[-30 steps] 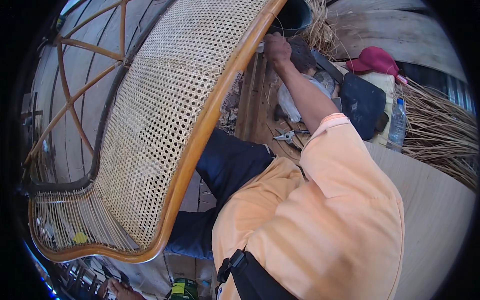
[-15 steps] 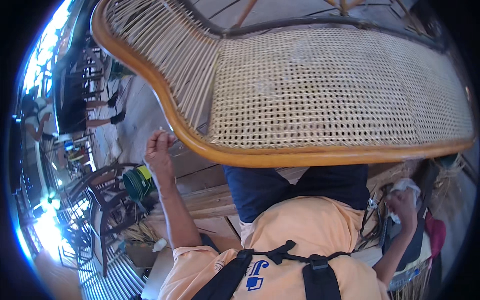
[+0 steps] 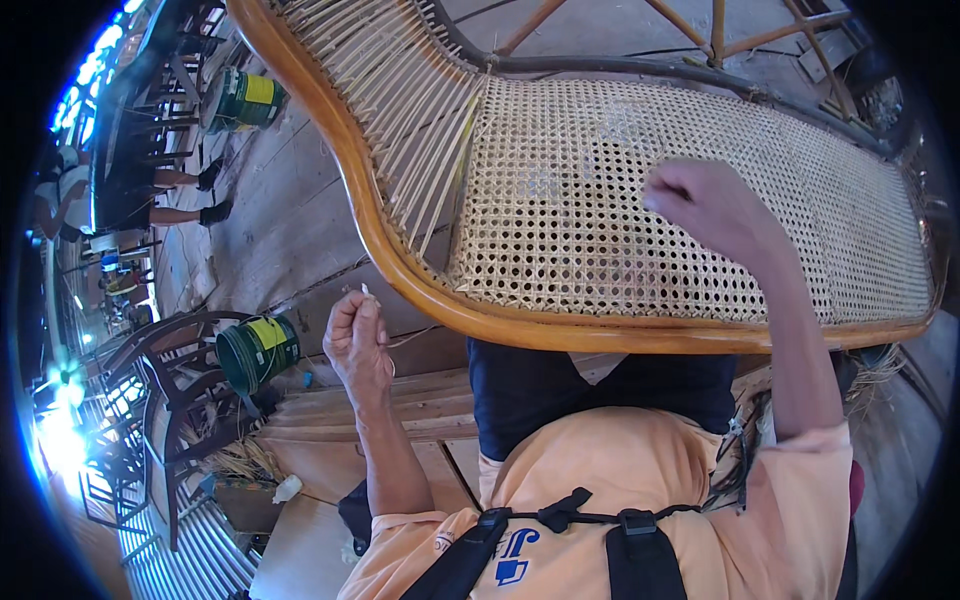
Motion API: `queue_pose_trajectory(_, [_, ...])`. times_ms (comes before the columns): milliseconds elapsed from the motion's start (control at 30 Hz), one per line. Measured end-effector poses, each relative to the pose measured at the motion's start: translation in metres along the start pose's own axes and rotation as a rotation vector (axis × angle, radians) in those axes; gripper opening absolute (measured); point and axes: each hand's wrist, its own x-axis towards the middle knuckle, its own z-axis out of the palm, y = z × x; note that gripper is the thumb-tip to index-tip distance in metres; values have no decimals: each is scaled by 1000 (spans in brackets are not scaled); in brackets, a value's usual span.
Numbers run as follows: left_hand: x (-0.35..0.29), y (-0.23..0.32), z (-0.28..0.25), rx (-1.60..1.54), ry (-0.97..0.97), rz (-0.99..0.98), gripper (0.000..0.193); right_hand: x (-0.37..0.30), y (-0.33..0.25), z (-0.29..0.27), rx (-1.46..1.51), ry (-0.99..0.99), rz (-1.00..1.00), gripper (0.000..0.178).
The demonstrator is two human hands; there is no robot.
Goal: Weaving or repairing the rattan seat of a chair using long strips of material and small tools.
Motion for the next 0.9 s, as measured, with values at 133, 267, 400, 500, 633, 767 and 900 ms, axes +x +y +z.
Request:
queue_pose_trajectory(133, [-13,-1,3,77,-3,-54,7,67,1,17,-18,87,-224,17])
queue_pose_trajectory(267, [-12,-6,3,99,-14,-43,8,112,7,38,7,134,-278,17])
queue_pose_trajectory(400, [-4,-1,-1,144,-52,21,7,145,5,60,-49,199,-364,16])
queue_pose_trajectory(500, [8,13,6,216,-96,44,9,164,2,78,-134,242,-364,13])
queue_pose_trajectory(633, [33,43,22,712,-195,437,13,186,-7,100,-239,245,-466,14])
queue_pose_trajectory(767, [66,68,61,970,-310,543,12,198,2,111,-239,244,-518,17])
queue_pose_trajectory(900, [94,82,100,1197,-417,656,2,199,-2,110,-357,177,-497,16])
